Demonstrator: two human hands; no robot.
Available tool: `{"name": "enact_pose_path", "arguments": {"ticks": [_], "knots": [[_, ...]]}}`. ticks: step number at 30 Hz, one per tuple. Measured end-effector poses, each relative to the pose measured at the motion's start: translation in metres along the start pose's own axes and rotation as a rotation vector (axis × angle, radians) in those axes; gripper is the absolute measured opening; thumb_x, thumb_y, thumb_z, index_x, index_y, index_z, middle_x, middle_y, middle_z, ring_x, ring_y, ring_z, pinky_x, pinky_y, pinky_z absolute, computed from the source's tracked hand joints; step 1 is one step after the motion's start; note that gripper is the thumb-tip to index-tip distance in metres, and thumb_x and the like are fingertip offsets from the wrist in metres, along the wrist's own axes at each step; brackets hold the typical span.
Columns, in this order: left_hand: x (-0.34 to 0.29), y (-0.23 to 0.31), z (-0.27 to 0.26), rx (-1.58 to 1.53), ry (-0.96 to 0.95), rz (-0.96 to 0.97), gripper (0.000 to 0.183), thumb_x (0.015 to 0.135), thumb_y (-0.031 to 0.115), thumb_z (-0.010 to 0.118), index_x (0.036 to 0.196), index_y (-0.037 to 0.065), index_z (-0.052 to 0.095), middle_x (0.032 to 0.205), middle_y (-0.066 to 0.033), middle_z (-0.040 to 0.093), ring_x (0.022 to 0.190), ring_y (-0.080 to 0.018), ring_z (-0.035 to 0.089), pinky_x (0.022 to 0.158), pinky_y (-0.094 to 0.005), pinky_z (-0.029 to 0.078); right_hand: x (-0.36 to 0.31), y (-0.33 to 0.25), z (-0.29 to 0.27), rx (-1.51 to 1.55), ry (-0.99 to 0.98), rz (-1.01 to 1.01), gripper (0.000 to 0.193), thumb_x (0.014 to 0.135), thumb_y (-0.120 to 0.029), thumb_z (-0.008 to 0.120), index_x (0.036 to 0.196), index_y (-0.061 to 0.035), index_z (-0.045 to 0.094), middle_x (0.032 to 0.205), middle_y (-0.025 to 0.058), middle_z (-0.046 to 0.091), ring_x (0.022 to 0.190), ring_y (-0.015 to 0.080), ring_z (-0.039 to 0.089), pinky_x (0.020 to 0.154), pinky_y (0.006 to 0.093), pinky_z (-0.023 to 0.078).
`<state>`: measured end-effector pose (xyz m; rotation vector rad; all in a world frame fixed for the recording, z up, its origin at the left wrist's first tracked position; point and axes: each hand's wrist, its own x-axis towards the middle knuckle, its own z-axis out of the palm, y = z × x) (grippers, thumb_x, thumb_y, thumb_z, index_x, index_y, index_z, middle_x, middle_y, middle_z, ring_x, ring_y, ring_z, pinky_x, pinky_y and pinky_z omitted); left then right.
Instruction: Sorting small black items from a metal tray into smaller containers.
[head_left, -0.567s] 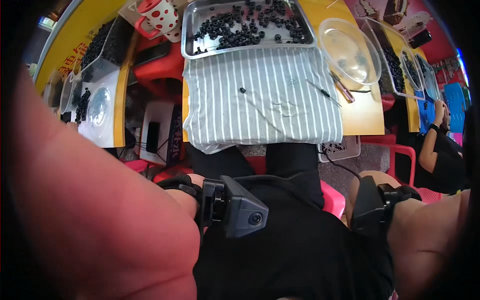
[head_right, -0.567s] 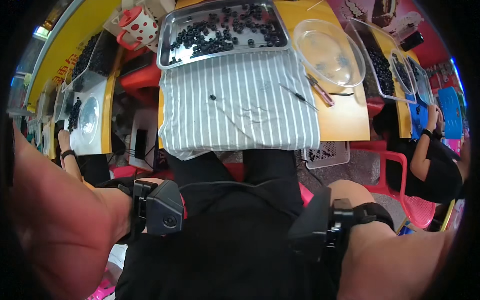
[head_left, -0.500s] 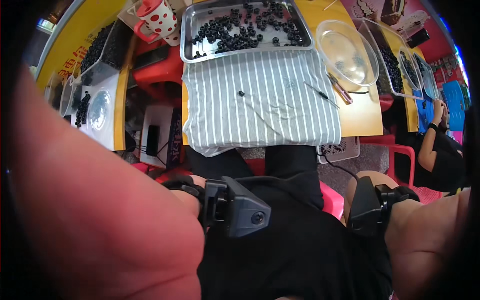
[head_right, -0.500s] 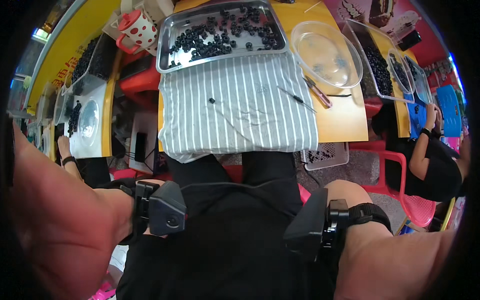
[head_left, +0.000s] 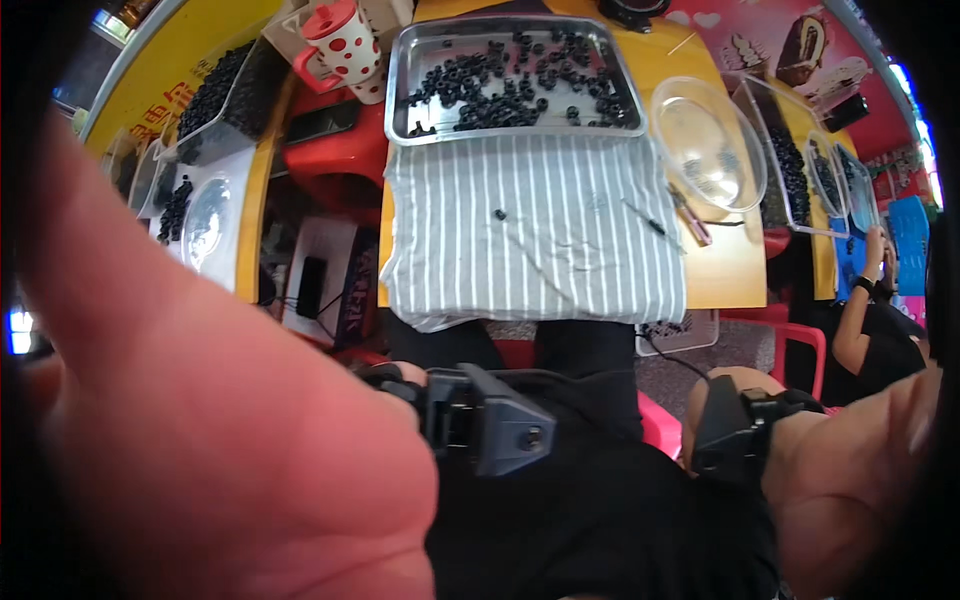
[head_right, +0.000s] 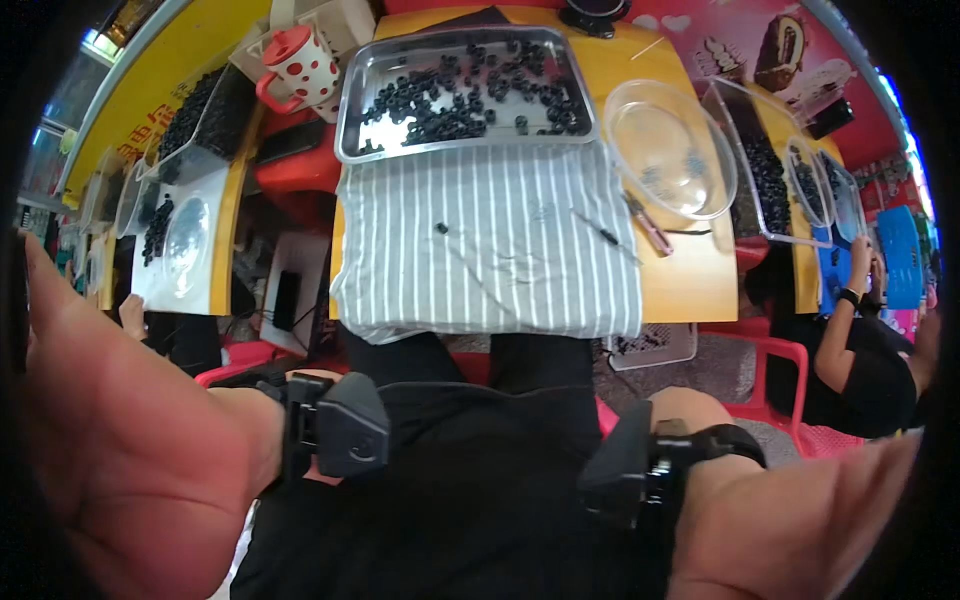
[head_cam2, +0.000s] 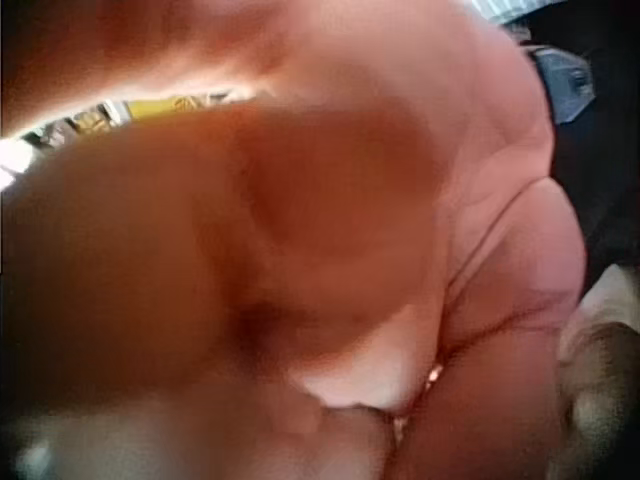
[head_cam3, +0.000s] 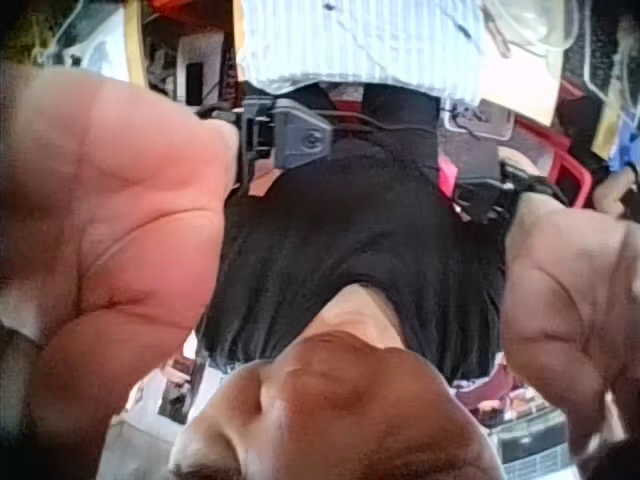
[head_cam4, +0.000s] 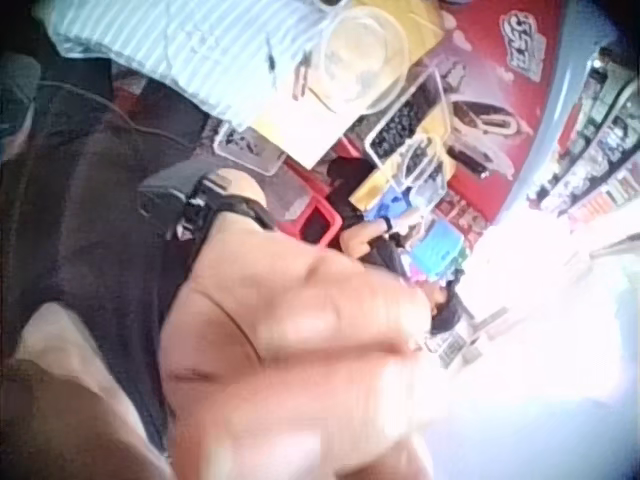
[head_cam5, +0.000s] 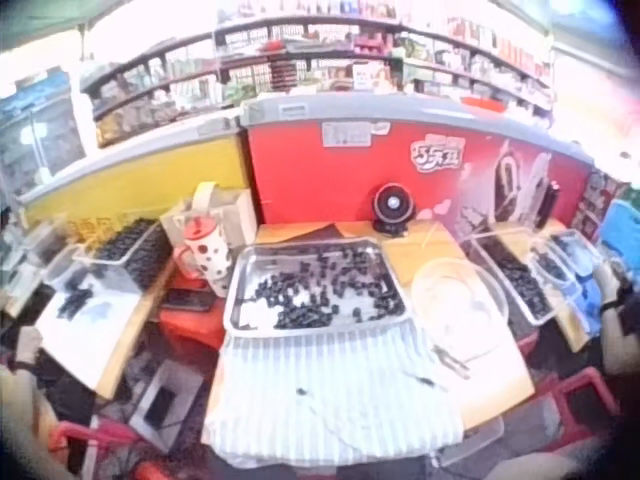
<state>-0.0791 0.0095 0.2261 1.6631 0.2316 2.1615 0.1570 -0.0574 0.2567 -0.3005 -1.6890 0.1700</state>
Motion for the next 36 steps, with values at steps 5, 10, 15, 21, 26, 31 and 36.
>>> {"name": "enact_pose_path", "arguments": {"ticks": [5,10,15,21,26,31,36], "knots": [[0.008,0.011,-0.025,-0.043,0.040,0.091,0.052,0.092,0.033,0.057,0.131,0.000,0.047,0.131,-0.0194,0.048,0.116,-0.0321,0.046,0.096,-0.0421,0.031,-0.001,0.016,0.013,-0.137,0.187,0.125,0.016,0.088,-0.006,0.057,0.100,0.0052,0.060,0.096,0.0161,0.063,0.072,0.0196,0.060,0.072,0.0329,0.050],[-0.062,-0.035,-0.039,-0.208,0.214,-0.722,0.040,0.094,0.025,0.056,0.118,-0.007,0.058,0.112,-0.0185,0.064,0.096,-0.0227,0.062,0.083,-0.0308,0.044,-0.077,0.100,0.034,-0.111,-0.075,0.942,0.023,0.083,0.003,0.067,0.106,0.0010,0.064,0.087,0.0074,0.066,0.075,0.0130,0.063,0.068,0.0259,0.050],[-0.147,-0.071,-0.054,-0.600,0.377,-1.321,0.026,0.099,0.013,0.051,0.114,-0.004,0.063,0.103,-0.0127,0.068,0.088,-0.0178,0.062,0.081,-0.0291,0.046,-0.140,0.144,0.088,-0.473,-0.782,0.719,0.011,0.082,-0.011,0.061,0.090,-0.0043,0.057,0.081,0.0163,0.055,0.072,0.0379,0.061,0.062,0.0470,0.049],[-0.168,-0.097,-0.060,-0.631,0.378,-1.292,0.024,0.099,0.012,0.051,0.112,-0.004,0.063,0.099,-0.0120,0.068,0.087,-0.0172,0.062,0.080,-0.0287,0.047,-0.163,0.171,0.126,-0.474,-0.882,0.810,0.015,0.081,-0.008,0.060,0.095,-0.0055,0.057,0.085,0.0164,0.057,0.072,0.0379,0.063,0.061,0.0458,0.050],[-0.186,-0.113,-0.080,-0.713,0.520,-1.314,0.023,0.099,0.012,0.051,0.111,-0.004,0.063,0.099,-0.0115,0.067,0.087,-0.0182,0.063,0.078,-0.0291,0.048,-0.159,0.182,0.133,-0.444,-0.838,0.863,0.013,0.081,-0.011,0.060,0.091,-0.0036,0.054,0.083,0.0200,0.062,0.075,0.0410,0.062,0.063,0.0489,0.049],[-0.189,-0.119,-0.083,-0.831,0.488,-1.313,0.024,0.100,0.012,0.050,0.113,-0.004,0.062,0.100,-0.0122,0.067,0.089,-0.0199,0.063,0.079,-0.0299,0.049,-0.158,0.189,0.134,-0.448,-0.809,0.951,0.011,0.081,-0.010,0.058,0.087,-0.0023,0.051,0.078,0.0218,0.063,0.076,0.0433,0.061,0.063,0.0518,0.047],[-0.191,-0.118,-0.088,-0.808,0.448,-1.331,0.023,0.100,0.009,0.048,0.113,-0.005,0.061,0.100,-0.0139,0.067,0.089,-0.0210,0.064,0.081,-0.0307,0.050,-0.152,0.190,0.120,-0.434,-0.762,0.905,0.007,0.080,-0.008,0.056,0.083,-0.0020,0.053,0.074,0.0201,0.062,0.071,0.0420,0.060,0.061,0.0514,0.045]]}}
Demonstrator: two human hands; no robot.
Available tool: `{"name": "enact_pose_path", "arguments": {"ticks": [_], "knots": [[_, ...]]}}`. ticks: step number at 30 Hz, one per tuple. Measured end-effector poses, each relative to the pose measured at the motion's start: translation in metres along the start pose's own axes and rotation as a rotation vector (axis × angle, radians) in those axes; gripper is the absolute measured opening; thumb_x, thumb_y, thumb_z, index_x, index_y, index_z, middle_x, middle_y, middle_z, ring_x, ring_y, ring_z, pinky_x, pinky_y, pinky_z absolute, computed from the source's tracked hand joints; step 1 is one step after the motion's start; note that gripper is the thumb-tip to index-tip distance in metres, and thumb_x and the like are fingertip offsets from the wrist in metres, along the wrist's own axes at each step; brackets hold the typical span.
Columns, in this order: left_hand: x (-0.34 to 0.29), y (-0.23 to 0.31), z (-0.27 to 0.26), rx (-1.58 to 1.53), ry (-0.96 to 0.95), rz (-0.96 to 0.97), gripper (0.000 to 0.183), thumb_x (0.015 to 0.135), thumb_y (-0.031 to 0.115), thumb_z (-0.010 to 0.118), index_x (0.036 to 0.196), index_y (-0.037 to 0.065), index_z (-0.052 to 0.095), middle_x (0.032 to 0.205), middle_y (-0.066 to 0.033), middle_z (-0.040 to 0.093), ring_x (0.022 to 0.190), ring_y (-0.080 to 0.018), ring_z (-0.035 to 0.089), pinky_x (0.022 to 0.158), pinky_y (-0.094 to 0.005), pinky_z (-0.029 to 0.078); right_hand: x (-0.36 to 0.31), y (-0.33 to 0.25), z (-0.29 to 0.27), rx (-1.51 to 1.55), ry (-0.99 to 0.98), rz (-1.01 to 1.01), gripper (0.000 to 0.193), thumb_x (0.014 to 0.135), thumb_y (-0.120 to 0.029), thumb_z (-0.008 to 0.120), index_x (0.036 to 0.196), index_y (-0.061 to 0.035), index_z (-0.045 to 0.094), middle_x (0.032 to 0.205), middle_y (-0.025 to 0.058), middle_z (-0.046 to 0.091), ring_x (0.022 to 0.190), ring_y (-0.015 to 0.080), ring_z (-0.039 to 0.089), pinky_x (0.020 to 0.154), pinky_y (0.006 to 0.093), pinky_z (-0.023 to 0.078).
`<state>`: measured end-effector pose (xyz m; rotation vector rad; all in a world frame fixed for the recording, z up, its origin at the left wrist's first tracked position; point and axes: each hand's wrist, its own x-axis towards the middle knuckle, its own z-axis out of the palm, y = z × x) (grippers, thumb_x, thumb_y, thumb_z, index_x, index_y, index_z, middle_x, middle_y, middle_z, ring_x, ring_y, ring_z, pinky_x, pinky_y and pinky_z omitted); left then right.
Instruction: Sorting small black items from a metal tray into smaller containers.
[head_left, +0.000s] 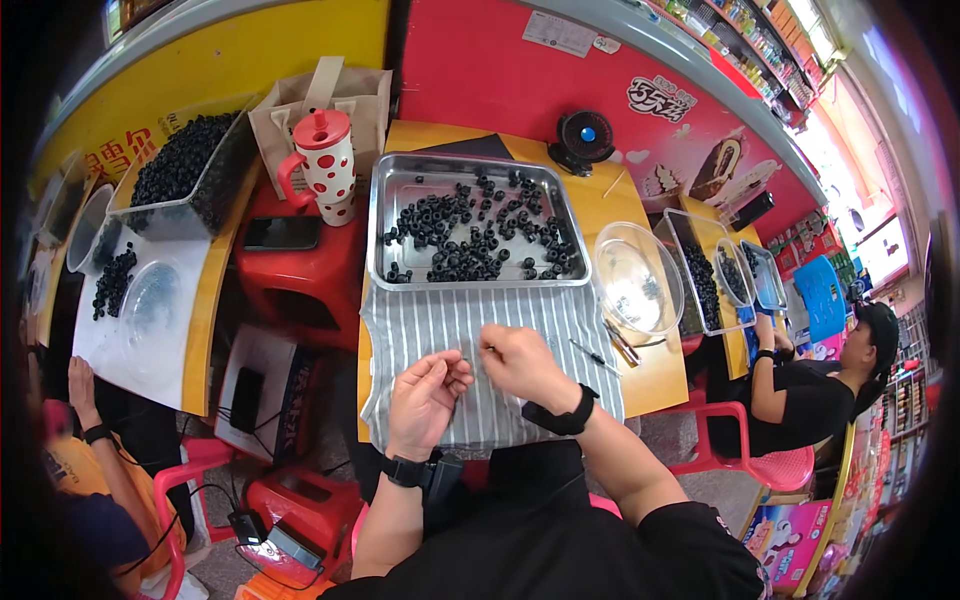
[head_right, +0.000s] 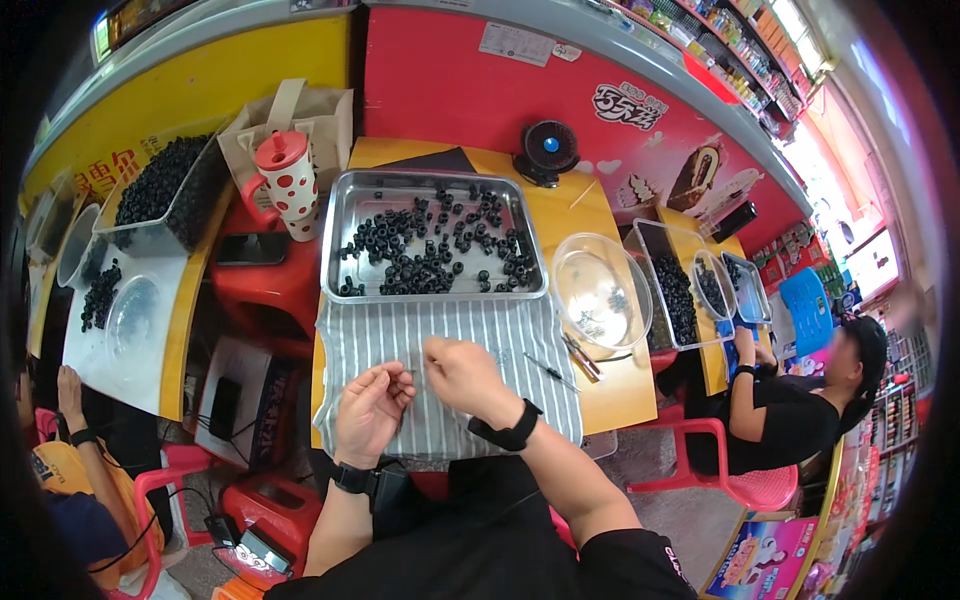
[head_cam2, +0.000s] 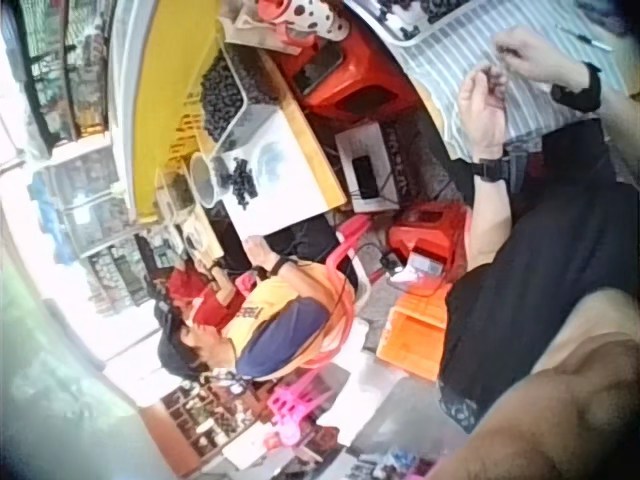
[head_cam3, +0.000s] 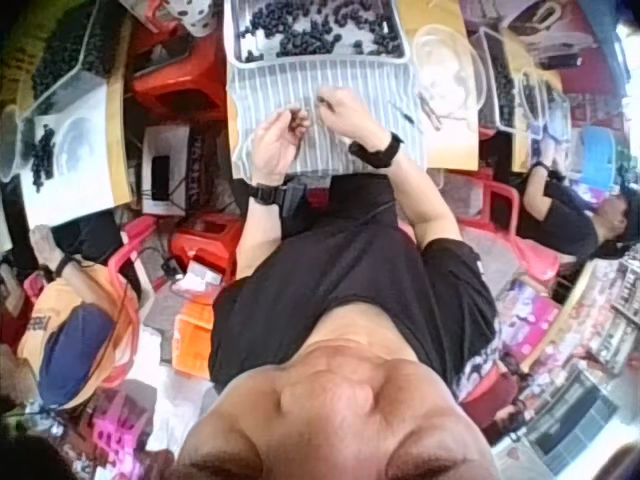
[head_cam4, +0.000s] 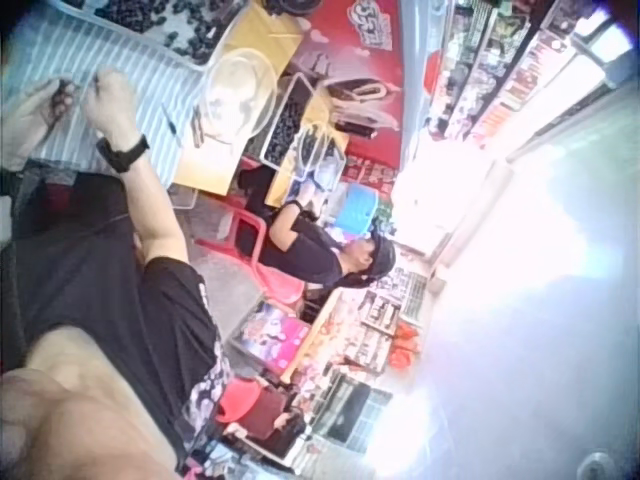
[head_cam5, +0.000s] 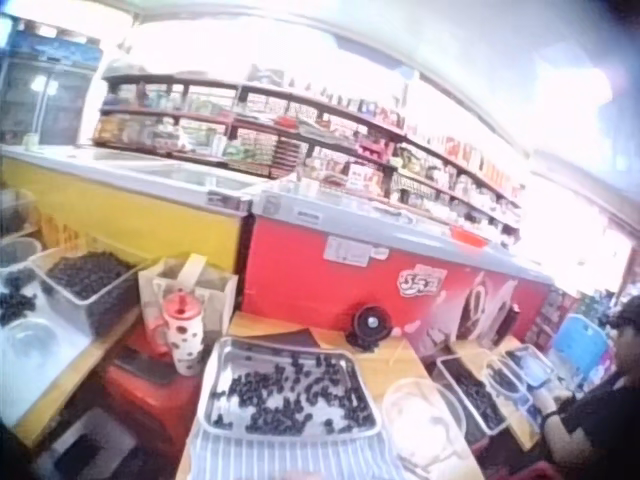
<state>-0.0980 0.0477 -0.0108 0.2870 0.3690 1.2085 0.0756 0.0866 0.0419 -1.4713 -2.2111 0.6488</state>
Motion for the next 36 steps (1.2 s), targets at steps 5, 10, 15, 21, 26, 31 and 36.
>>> {"name": "enact_pose_path", "arguments": {"ticks": [5,10,15,21,26,31,36], "knots": [[0.002,0.000,0.000,-0.002,-0.003,0.014,0.023,0.099,0.008,0.050,0.113,-0.005,0.062,0.100,-0.0143,0.067,0.089,-0.0211,0.064,0.082,-0.0306,0.050,-0.009,0.014,-0.021,-0.019,-0.091,-0.010,0.012,0.082,-0.013,0.062,0.086,-0.0027,0.060,0.076,0.0189,0.063,0.072,0.0394,0.062,0.060,0.0476,0.047],[0.001,0.000,0.003,0.020,-0.003,0.015,0.023,0.098,0.008,0.052,0.113,-0.006,0.062,0.100,-0.0150,0.067,0.089,-0.0217,0.065,0.082,-0.0317,0.052,0.029,0.052,-0.085,0.028,0.273,0.027,0.016,0.082,-0.013,0.066,0.093,-0.0009,0.065,0.080,0.0177,0.062,0.076,0.0326,0.063,0.067,0.0390,0.049],[0.001,-0.002,-0.002,0.071,-0.001,0.018,0.021,0.097,0.008,0.052,0.111,-0.005,0.062,0.099,-0.0140,0.067,0.092,-0.0213,0.064,0.085,-0.0340,0.052,0.079,0.122,-0.084,-0.358,0.341,0.024,0.024,0.086,-0.023,0.065,0.097,-0.0015,0.067,0.094,0.0196,0.063,0.079,0.0324,0.063,0.071,0.0401,0.050],[0.000,-0.007,-0.004,0.058,-0.018,0.032,0.022,0.097,0.008,0.052,0.111,-0.005,0.062,0.099,-0.0144,0.067,0.090,-0.0218,0.065,0.084,-0.0339,0.052,0.077,0.116,-0.061,-0.424,0.258,0.097,0.030,0.088,-0.033,0.061,0.092,-0.0048,0.069,0.091,0.0235,0.060,0.089,0.0415,0.060,0.078,0.0464,0.049],[0.001,-0.003,-0.002,0.060,0.002,0.020,0.022,0.097,0.008,0.052,0.111,-0.005,0.062,0.099,-0.0145,0.067,0.090,-0.0220,0.064,0.084,-0.0330,0.051,0.078,0.083,-0.043,-0.241,0.298,0.169,0.032,0.090,-0.038,0.059,0.086,-0.0074,0.069,0.082,0.0197,0.061,0.080,0.0394,0.062,0.070,0.0455,0.050],[0.005,-0.002,-0.002,0.063,0.003,0.004,0.022,0.097,0.008,0.052,0.110,-0.006,0.062,0.099,-0.0147,0.067,0.091,-0.0221,0.064,0.084,-0.0329,0.051,0.092,0.060,-0.029,-0.192,0.171,0.160,0.041,0.089,-0.048,0.057,0.091,-0.0095,0.070,0.089,0.0175,0.064,0.085,0.0367,0.063,0.073,0.0443,0.050],[0.003,-0.003,-0.002,0.061,-0.001,0.011,0.022,0.098,0.008,0.052,0.112,-0.005,0.063,0.099,-0.0134,0.068,0.089,-0.0199,0.066,0.081,-0.0303,0.052,0.114,0.038,-0.026,-0.194,0.087,0.172,0.050,0.087,-0.055,0.057,0.092,-0.0072,0.071,0.094,0.0200,0.063,0.092,0.0354,0.062,0.077,0.0437,0.050]]}}
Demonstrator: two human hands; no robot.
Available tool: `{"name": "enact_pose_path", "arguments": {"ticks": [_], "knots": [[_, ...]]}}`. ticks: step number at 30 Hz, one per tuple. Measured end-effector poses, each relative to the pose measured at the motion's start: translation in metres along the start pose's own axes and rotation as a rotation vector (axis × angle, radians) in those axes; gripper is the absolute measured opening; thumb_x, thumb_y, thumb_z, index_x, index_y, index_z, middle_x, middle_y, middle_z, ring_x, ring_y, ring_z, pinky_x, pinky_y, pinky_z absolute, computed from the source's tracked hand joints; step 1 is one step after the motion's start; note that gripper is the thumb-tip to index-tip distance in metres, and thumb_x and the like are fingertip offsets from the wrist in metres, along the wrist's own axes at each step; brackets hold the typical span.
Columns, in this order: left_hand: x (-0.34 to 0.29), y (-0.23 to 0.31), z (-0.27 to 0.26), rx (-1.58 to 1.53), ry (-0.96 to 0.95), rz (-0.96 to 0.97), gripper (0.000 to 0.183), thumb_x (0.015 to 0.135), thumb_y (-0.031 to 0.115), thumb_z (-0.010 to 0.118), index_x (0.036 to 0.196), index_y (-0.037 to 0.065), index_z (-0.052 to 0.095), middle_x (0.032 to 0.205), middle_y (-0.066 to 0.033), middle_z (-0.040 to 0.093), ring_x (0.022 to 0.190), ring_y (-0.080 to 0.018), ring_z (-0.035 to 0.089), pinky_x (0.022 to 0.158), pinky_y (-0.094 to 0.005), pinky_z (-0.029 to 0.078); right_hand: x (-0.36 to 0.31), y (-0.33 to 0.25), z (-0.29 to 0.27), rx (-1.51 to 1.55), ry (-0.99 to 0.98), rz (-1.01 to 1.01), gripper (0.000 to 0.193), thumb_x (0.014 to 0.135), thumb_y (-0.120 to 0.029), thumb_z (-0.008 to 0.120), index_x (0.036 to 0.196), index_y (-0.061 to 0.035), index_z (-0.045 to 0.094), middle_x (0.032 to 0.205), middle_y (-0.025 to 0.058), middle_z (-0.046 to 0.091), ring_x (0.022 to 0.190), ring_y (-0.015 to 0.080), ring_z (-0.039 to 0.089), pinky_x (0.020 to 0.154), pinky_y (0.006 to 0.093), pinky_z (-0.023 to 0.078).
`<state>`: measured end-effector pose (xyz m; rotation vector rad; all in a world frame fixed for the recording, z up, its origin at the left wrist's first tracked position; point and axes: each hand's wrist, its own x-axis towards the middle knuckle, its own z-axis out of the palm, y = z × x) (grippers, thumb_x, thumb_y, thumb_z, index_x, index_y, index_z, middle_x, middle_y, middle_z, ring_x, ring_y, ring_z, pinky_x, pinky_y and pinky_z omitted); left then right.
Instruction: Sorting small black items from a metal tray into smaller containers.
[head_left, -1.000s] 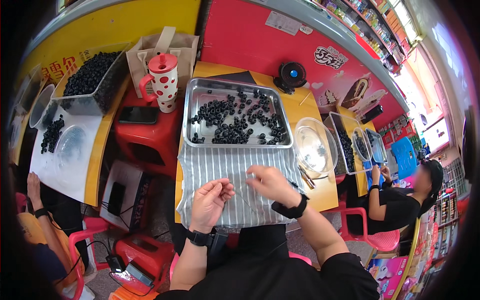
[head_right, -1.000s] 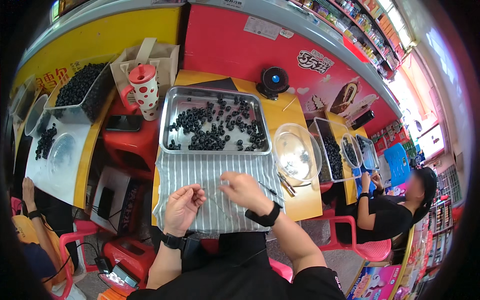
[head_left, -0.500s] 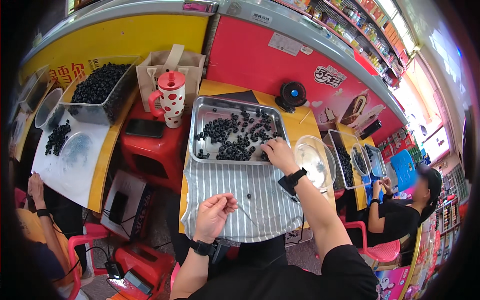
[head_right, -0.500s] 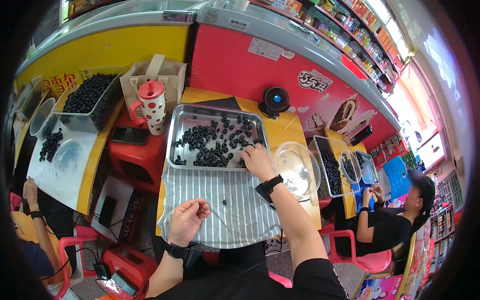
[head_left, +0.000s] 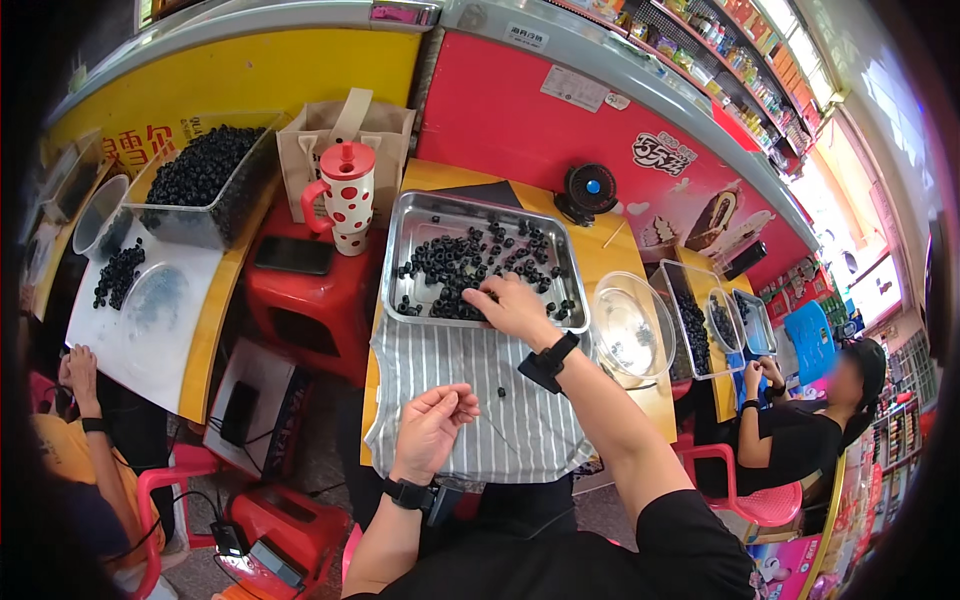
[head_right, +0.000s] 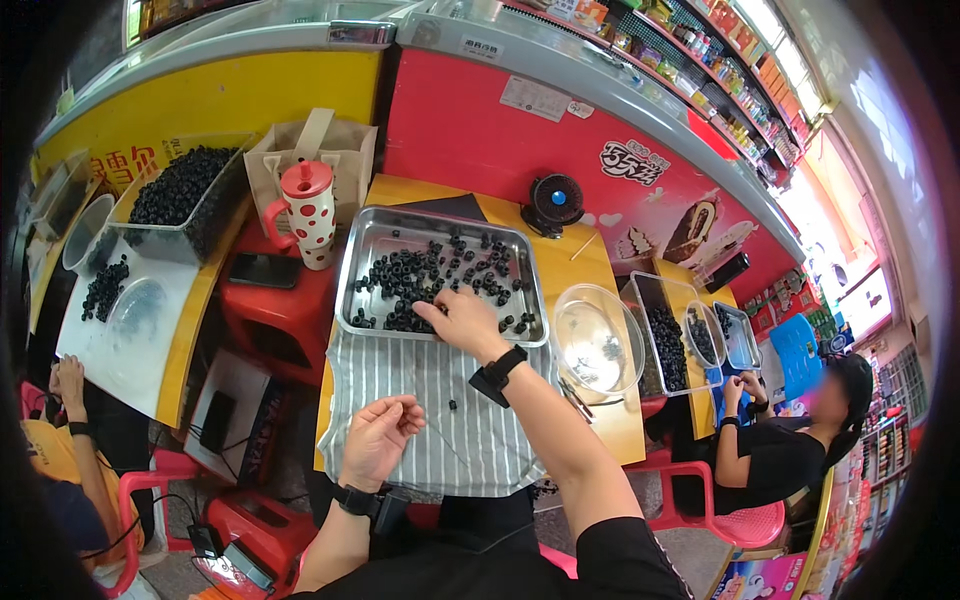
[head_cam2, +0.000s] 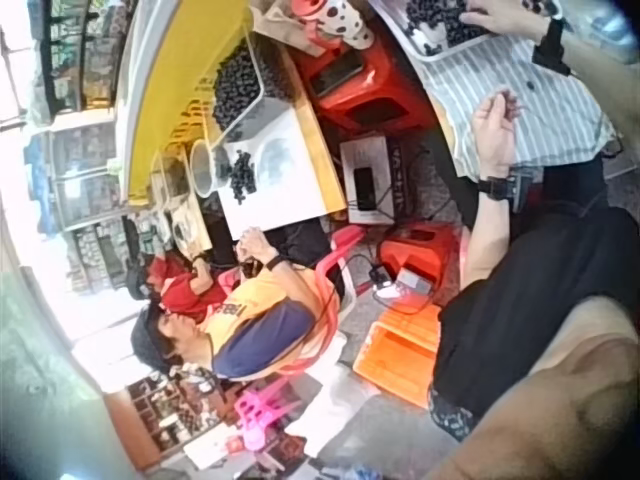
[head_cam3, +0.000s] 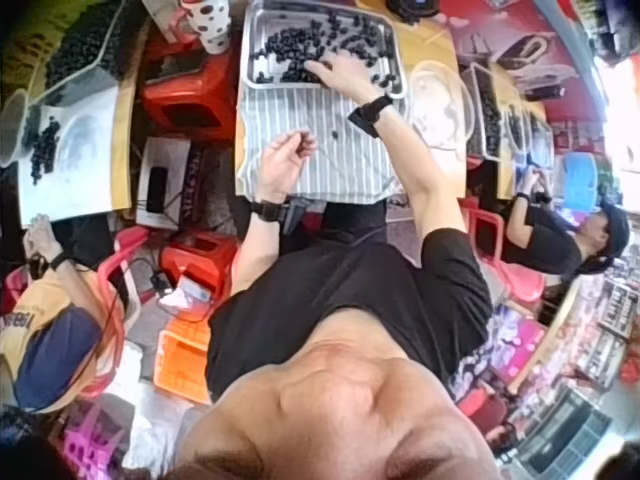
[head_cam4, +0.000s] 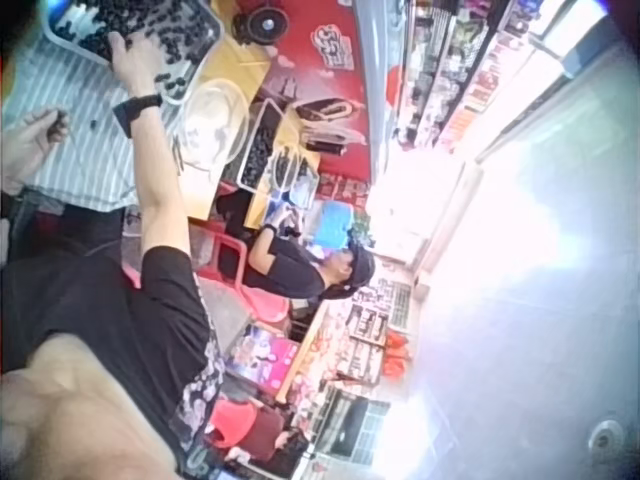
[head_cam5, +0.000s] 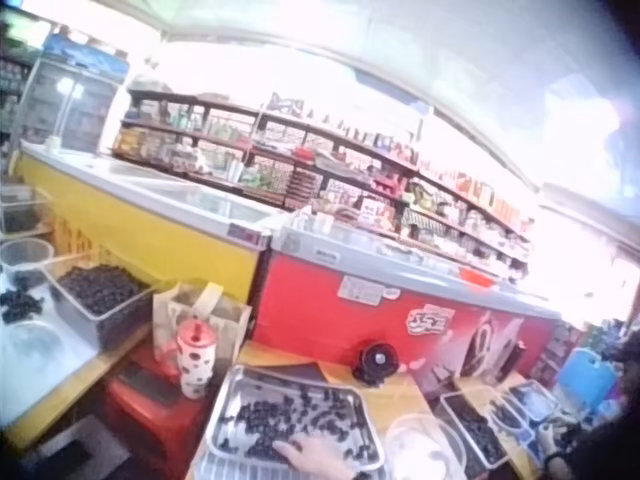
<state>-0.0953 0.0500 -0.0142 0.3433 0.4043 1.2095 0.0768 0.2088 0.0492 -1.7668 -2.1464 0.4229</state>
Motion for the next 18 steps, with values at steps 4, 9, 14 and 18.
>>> {"name": "enact_pose_path", "arguments": {"ticks": [4,9,14,18], "knots": [[-0.001,-0.001,0.000,-0.009,0.001,-0.008,0.022,0.098,0.007,0.052,0.112,-0.005,0.062,0.099,-0.0136,0.068,0.089,-0.0199,0.066,0.081,-0.0305,0.052,-0.006,-0.022,0.010,-0.078,0.011,-0.140,0.044,0.086,-0.052,0.061,0.088,-0.0088,0.070,0.091,0.0165,0.057,0.089,0.0352,0.060,0.076,0.0424,0.049],[0.000,-0.001,0.002,-0.014,-0.005,-0.003,0.022,0.098,0.007,0.051,0.113,-0.006,0.062,0.100,-0.0138,0.067,0.090,-0.0199,0.065,0.082,-0.0303,0.052,-0.012,-0.019,0.021,-0.014,0.061,-0.228,0.039,0.088,-0.046,0.061,0.085,-0.0082,0.069,0.090,0.0130,0.057,0.085,0.0345,0.059,0.072,0.0439,0.048],[-0.001,0.002,0.002,0.008,-0.005,0.001,0.022,0.098,0.007,0.051,0.114,-0.006,0.061,0.101,-0.0138,0.067,0.090,-0.0198,0.065,0.082,-0.0298,0.052,-0.011,-0.021,0.020,-0.031,0.006,-0.358,0.042,0.092,-0.046,0.055,0.081,-0.0067,0.067,0.091,0.0120,0.061,0.091,0.0341,0.059,0.071,0.0465,0.049],[-0.001,0.001,0.002,0.013,-0.006,0.004,0.023,0.097,0.007,0.052,0.113,-0.006,0.061,0.101,-0.0139,0.067,0.090,-0.0197,0.065,0.081,-0.0296,0.051,-0.001,-0.018,0.022,0.030,-0.054,-0.318,0.042,0.092,-0.043,0.054,0.079,-0.0052,0.066,0.084,0.0158,0.065,0.083,0.0366,0.062,0.068,0.0474,0.048]]}}
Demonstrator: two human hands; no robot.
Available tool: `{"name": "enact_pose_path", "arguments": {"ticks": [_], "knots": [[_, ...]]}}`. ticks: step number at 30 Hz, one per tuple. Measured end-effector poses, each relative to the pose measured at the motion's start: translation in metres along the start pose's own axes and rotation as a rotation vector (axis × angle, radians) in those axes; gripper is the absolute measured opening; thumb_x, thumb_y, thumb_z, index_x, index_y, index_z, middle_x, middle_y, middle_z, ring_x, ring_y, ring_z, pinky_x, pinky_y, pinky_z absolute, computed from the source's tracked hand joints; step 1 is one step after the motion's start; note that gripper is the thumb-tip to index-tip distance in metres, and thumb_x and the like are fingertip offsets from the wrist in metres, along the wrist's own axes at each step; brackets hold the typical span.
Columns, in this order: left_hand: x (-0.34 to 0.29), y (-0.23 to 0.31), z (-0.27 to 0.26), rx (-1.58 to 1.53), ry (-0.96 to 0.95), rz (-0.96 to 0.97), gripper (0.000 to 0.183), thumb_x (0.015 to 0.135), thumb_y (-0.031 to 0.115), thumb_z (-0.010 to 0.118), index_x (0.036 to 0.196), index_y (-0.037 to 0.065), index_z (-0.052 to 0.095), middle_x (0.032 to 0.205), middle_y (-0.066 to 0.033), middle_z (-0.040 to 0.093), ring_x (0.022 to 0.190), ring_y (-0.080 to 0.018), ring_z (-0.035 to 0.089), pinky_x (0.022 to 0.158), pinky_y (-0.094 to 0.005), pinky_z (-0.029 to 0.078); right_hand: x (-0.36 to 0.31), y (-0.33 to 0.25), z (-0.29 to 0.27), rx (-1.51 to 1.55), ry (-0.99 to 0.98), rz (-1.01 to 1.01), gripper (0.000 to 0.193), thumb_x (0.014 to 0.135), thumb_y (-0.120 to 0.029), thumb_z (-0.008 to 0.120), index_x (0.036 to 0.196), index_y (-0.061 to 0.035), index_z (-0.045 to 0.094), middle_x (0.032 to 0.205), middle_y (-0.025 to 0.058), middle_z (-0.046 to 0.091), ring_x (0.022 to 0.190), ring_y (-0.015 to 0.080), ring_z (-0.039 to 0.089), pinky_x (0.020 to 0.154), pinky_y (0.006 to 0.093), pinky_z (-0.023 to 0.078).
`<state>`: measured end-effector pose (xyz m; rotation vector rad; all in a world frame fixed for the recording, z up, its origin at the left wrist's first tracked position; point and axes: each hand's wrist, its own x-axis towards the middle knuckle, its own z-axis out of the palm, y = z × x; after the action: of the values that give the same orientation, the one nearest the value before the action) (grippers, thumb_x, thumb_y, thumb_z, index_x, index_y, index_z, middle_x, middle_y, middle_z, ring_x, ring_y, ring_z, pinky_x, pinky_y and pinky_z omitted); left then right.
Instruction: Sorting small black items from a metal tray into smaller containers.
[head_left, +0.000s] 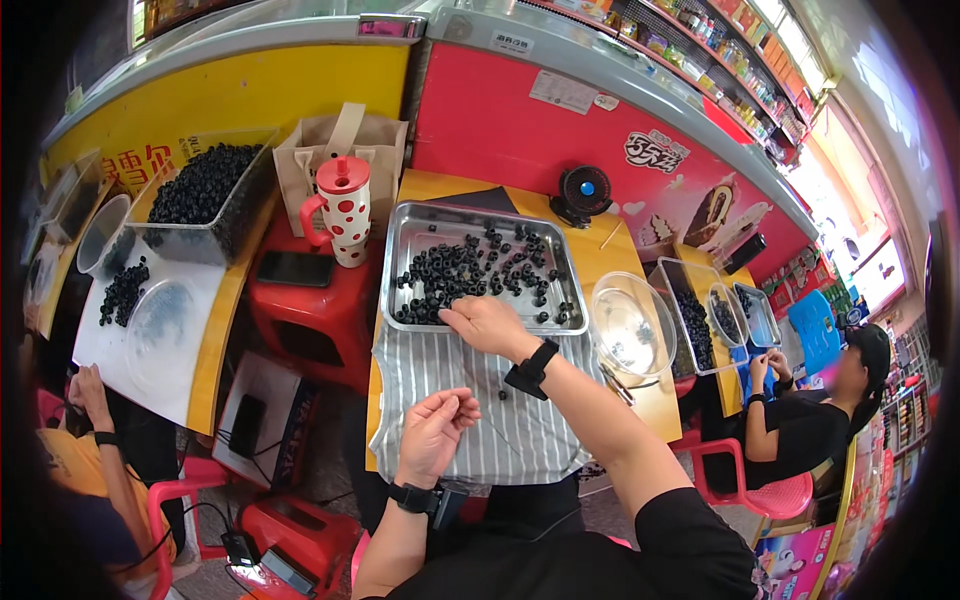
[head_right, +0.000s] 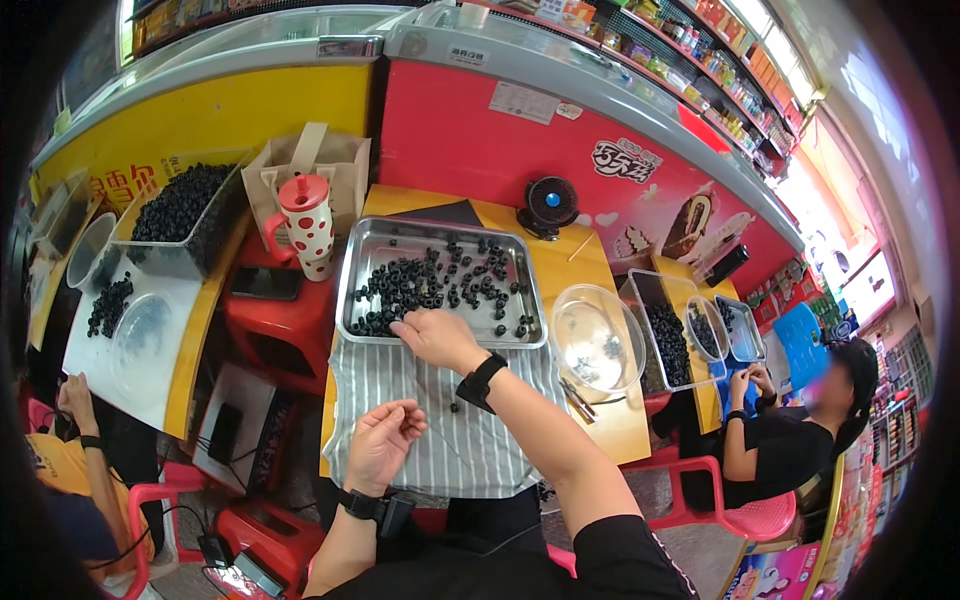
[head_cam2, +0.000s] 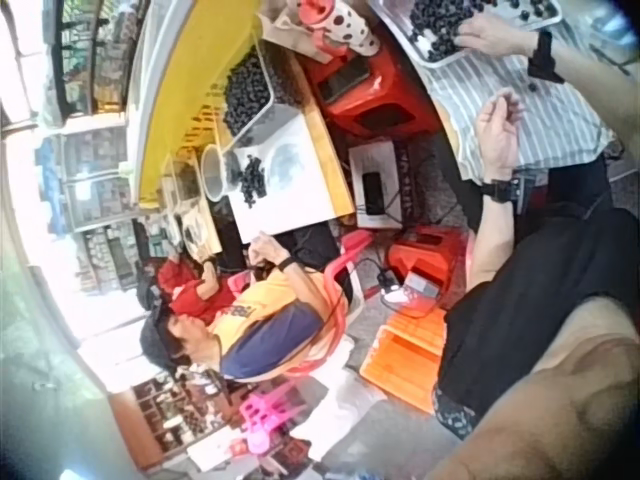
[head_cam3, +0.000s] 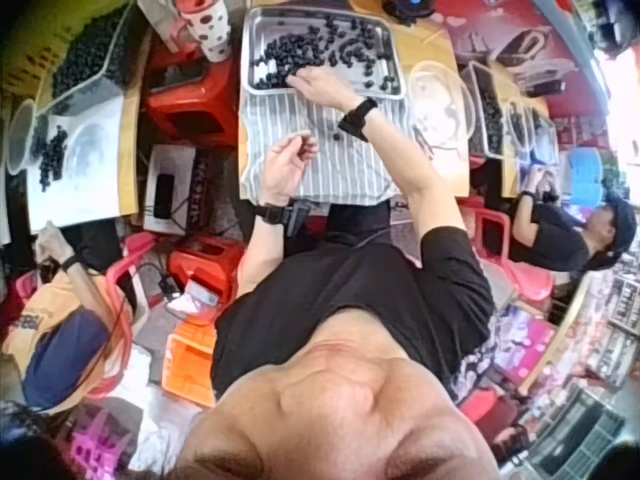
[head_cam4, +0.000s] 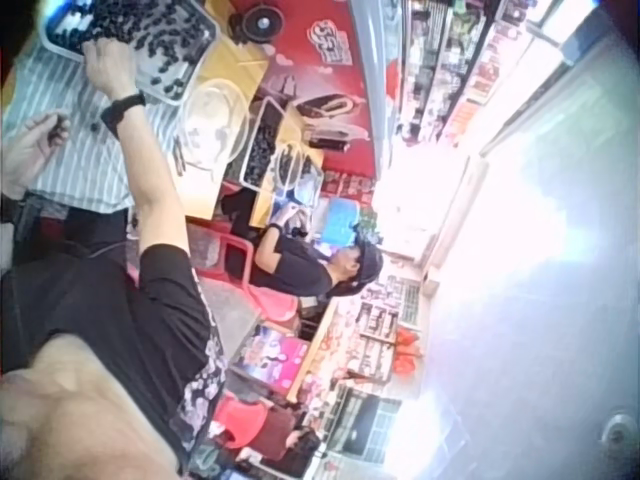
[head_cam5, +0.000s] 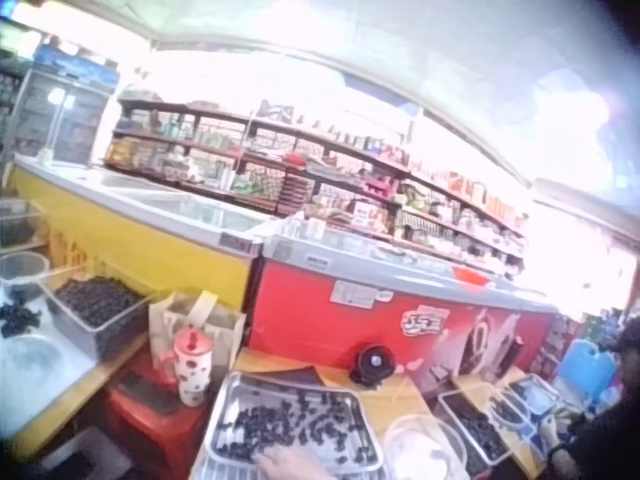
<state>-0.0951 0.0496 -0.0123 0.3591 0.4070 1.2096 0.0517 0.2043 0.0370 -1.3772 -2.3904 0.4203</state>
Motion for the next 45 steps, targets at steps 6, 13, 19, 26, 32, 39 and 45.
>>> {"name": "enact_pose_path", "arguments": {"ticks": [6,13,19,26,32,39,45], "knots": [[-0.001,-0.002,0.000,0.005,0.001,-0.004,0.022,0.097,0.008,0.053,0.112,-0.005,0.062,0.100,-0.0144,0.066,0.091,-0.0215,0.064,0.083,-0.0328,0.052,0.004,-0.003,-0.008,0.047,0.029,0.097,0.038,0.085,-0.037,0.061,0.066,-0.0035,0.065,0.065,0.0187,0.062,0.067,0.0389,0.062,0.062,0.0472,0.048],[0.003,-0.003,-0.002,0.020,-0.008,-0.012,0.021,0.097,0.009,0.053,0.111,-0.004,0.062,0.100,-0.0134,0.066,0.090,-0.0208,0.064,0.081,-0.0315,0.051,-0.021,0.005,-0.031,0.153,0.234,0.107,0.036,0.082,-0.032,0.068,0.063,-0.0023,0.061,0.058,0.0176,0.057,0.057,0.0375,0.057,0.052,0.0446,0.043],[0.000,0.001,0.000,0.028,-0.013,-0.007,0.022,0.097,0.009,0.052,0.111,-0.004,0.062,0.099,-0.0131,0.066,0.089,-0.0204,0.064,0.080,-0.0297,0.050,-0.092,-0.011,-0.027,0.098,0.047,0.101,0.034,0.079,-0.029,0.071,0.065,-0.0008,0.058,0.060,0.0178,0.057,0.059,0.0385,0.057,0.054,0.0461,0.043],[-0.003,-0.004,-0.003,0.095,-0.039,0.024,0.021,0.098,0.008,0.052,0.112,-0.004,0.063,0.098,-0.0122,0.068,0.087,-0.0185,0.065,0.079,-0.0280,0.051,-0.100,-0.006,-0.009,0.162,0.091,0.005,0.023,0.080,-0.025,0.070,0.084,-0.0033,0.064,0.088,0.0154,0.062,0.083,0.0371,0.059,0.073,0.0438,0.047],[-0.001,-0.007,-0.004,0.114,-0.055,0.024,0.021,0.097,0.008,0.052,0.112,-0.004,0.063,0.098,-0.0117,0.068,0.088,-0.0190,0.064,0.079,-0.0285,0.050,-0.117,0.010,-0.024,0.295,0.218,-0.048,0.015,0.082,-0.016,0.066,0.091,-0.0037,0.067,0.086,0.0143,0.063,0.085,0.0346,0.059,0.076,0.0417,0.047],[0.000,-0.007,-0.006,0.173,-0.065,0.061,0.021,0.098,0.009,0.051,0.110,-0.004,0.063,0.096,-0.0122,0.067,0.085,-0.0197,0.064,0.079,-0.0302,0.051,-0.195,-0.003,-0.032,0.278,0.335,0.177,0.012,0.082,-0.013,0.065,0.086,-0.0017,0.066,0.081,0.0150,0.062,0.080,0.0335,0.060,0.070,0.0411,0.047],[0.004,-0.008,-0.009,0.202,-0.106,0.067,0.021,0.098,0.009,0.052,0.110,-0.006,0.062,0.096,-0.0134,0.067,0.084,-0.0206,0.065,0.079,-0.0305,0.052,-0.240,-0.021,-0.009,0.422,0.452,0.254,0.009,0.081,-0.010,0.066,0.082,-0.0009,0.066,0.077,0.0142,0.061,0.073,0.0315,0.060,0.064,0.0385,0.047]]}}
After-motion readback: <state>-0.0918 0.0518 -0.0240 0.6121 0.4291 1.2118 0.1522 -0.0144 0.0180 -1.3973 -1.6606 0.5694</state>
